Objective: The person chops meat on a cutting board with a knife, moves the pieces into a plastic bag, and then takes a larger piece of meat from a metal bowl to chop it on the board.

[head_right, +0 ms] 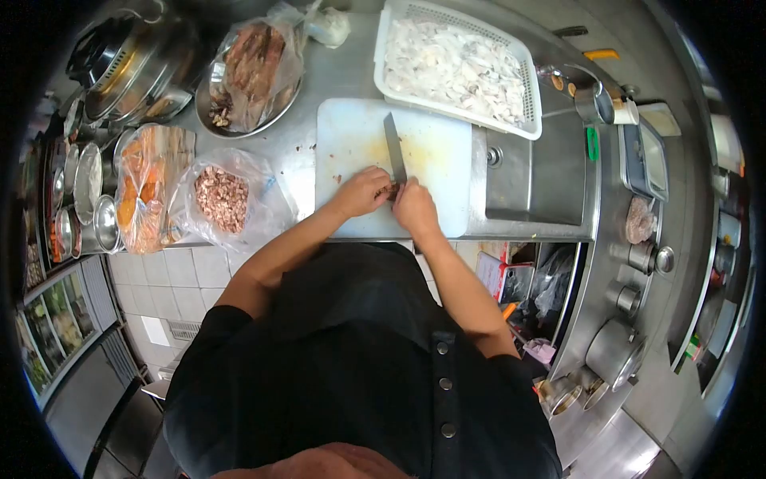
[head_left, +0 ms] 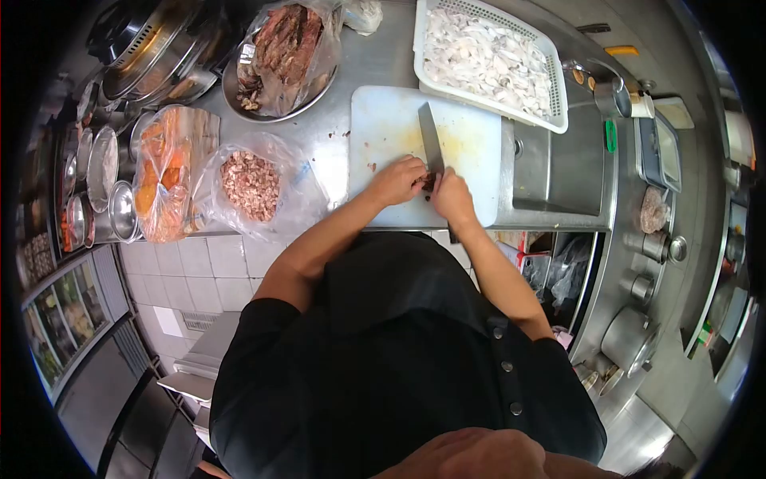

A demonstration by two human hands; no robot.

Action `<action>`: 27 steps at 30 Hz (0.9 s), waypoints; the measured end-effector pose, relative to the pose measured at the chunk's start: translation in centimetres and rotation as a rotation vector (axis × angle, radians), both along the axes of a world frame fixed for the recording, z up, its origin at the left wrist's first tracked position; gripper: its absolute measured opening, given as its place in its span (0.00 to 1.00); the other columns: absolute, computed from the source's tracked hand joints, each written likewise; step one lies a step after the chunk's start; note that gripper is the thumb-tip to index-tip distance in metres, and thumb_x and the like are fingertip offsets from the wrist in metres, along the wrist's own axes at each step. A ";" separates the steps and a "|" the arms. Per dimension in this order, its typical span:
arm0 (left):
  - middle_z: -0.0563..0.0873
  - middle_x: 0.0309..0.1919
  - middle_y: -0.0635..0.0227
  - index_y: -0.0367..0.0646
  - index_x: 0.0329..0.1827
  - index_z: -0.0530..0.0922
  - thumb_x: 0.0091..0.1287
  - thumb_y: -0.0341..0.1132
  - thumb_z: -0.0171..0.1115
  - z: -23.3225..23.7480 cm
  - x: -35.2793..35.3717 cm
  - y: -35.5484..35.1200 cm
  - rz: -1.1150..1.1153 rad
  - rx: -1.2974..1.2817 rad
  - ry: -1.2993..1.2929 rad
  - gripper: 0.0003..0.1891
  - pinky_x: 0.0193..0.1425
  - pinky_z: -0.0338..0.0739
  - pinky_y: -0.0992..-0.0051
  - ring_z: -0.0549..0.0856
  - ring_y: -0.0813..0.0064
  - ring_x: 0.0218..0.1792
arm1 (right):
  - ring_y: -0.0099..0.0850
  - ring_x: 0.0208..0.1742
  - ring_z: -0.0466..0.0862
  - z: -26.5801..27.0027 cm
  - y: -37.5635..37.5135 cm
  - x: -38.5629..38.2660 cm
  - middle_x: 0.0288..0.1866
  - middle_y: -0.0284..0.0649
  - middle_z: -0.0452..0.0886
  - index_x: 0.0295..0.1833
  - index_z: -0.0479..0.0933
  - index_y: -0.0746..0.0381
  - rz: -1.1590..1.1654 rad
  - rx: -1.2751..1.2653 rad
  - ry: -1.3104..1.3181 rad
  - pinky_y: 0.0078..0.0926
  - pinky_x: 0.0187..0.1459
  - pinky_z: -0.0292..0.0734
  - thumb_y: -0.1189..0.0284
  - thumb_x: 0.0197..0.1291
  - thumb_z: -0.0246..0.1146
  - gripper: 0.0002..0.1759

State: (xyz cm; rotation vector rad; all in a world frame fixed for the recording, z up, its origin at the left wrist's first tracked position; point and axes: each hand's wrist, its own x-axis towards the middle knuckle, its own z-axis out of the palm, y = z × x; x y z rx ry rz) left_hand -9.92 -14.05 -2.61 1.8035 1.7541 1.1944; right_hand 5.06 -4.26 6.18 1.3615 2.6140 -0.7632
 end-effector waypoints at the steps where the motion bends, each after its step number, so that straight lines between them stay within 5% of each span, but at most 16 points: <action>1: 0.87 0.45 0.62 0.40 0.41 0.84 0.62 0.28 0.75 0.2 0.3 -0.1 -0.007 0.001 0.002 0.08 0.57 0.84 0.58 0.86 0.55 0.52 | 0.68 0.45 0.90 1.0 0.5 -0.5 0.39 0.70 0.87 0.46 0.79 0.72 0.006 -0.004 0.022 0.63 0.49 0.85 0.68 0.80 0.59 0.15; 3: 0.87 0.44 0.61 0.39 0.42 0.85 0.62 0.28 0.75 0.6 0.3 -0.4 0.070 0.037 -0.047 0.08 0.57 0.84 0.58 0.86 0.55 0.51 | 0.67 0.45 0.90 4.3 1.3 -1.1 0.40 0.70 0.88 0.47 0.79 0.72 0.019 -0.007 -0.014 0.62 0.49 0.86 0.68 0.80 0.59 0.15; 5: 0.87 0.44 0.61 0.39 0.43 0.85 0.63 0.28 0.76 0.2 0.0 -0.1 0.046 0.043 -0.044 0.09 0.57 0.84 0.58 0.86 0.54 0.51 | 0.67 0.45 0.90 7.9 0.8 -1.3 0.41 0.69 0.88 0.49 0.80 0.73 -0.176 -0.404 -0.136 0.61 0.49 0.86 0.68 0.80 0.58 0.15; 6: 0.87 0.43 0.60 0.39 0.43 0.85 0.63 0.28 0.76 -0.1 -0.1 -0.1 0.022 0.046 -0.045 0.09 0.58 0.84 0.57 0.86 0.54 0.51 | 0.67 0.45 0.90 2.1 0.4 1.2 0.41 0.68 0.89 0.50 0.81 0.73 0.039 -0.066 -0.053 0.62 0.49 0.85 0.68 0.80 0.58 0.16; 11: 0.88 0.46 0.58 0.38 0.44 0.85 0.62 0.28 0.76 0.3 0.2 -0.7 -0.008 -0.054 -0.080 0.09 0.59 0.84 0.58 0.87 0.53 0.54 | 0.69 0.46 0.89 -0.3 -1.0 0.7 0.41 0.69 0.88 0.49 0.79 0.72 -0.046 -0.025 0.035 0.64 0.51 0.84 0.68 0.80 0.58 0.15; 20: 0.90 0.49 0.58 0.38 0.45 0.86 0.62 0.27 0.75 -0.4 -1.0 -1.3 -0.034 -0.020 -0.050 0.10 0.63 0.85 0.60 0.88 0.53 0.55 | 0.68 0.48 0.89 4.4 1.6 0.3 0.41 0.69 0.88 0.50 0.79 0.72 0.139 -0.085 -0.119 0.63 0.54 0.83 0.68 0.80 0.58 0.15; 27: 0.89 0.46 0.60 0.39 0.41 0.85 0.62 0.26 0.75 -0.8 -0.9 -1.3 -0.015 0.018 -0.031 0.08 0.60 0.85 0.60 0.88 0.55 0.54 | 0.69 0.42 0.89 0.2 -1.0 -0.9 0.37 0.70 0.87 0.49 0.80 0.73 0.054 0.005 0.016 0.64 0.48 0.85 0.68 0.79 0.58 0.16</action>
